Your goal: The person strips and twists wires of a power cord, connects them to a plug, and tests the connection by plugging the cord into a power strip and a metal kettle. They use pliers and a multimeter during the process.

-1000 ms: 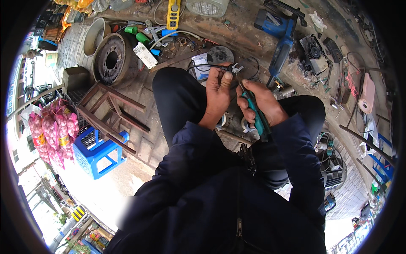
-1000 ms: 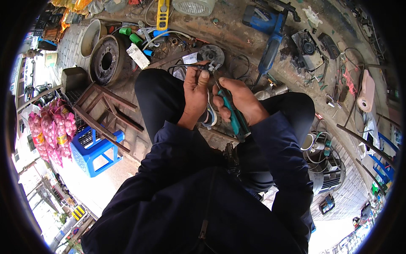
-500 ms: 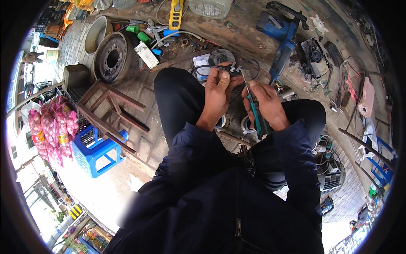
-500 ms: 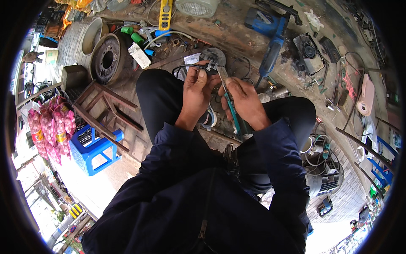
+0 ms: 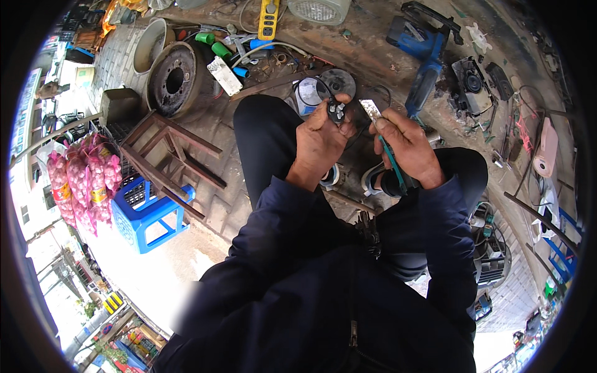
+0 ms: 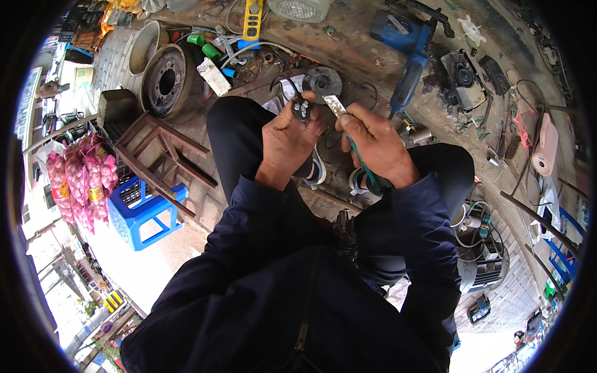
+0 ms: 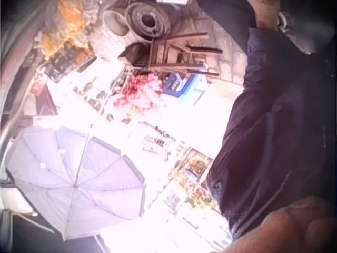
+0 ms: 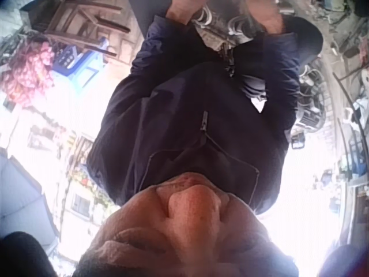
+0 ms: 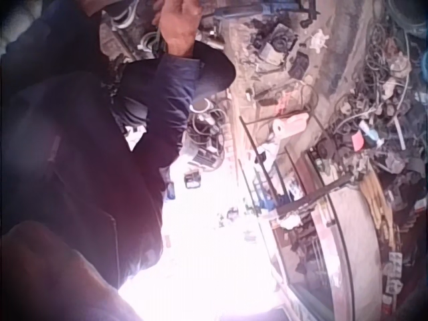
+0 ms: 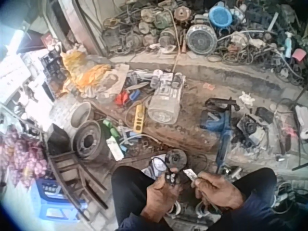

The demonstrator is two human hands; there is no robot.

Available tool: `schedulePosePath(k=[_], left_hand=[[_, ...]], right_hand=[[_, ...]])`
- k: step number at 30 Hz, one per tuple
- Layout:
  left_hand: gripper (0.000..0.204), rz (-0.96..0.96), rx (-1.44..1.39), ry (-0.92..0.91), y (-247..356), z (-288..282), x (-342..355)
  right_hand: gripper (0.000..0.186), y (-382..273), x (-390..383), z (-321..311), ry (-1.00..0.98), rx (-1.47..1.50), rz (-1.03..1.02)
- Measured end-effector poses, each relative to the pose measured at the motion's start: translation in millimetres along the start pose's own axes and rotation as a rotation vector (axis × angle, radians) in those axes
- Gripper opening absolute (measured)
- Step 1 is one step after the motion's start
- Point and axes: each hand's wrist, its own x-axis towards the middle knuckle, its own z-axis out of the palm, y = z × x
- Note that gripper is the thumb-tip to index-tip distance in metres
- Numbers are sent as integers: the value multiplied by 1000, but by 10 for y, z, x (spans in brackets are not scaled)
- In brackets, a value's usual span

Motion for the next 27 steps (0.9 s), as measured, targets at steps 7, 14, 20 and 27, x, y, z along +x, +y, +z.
schedulePosePath(k=[7,14,20,27], left_hand=[[33,32,52,-26,26,-48,-42],[31,83,95,21,-45,-25,-69],[25,85,49,-60,-45,-99,-15],[28,107,64,-52,-51,-107,-16]], right_hand=[[28,-67,-40,30,-107,-17,20],[26,-39,-187,269,-45,13,43],[24,-21,-179,251,21,8,24],[15,18,-151,183,116,-338,-238]])
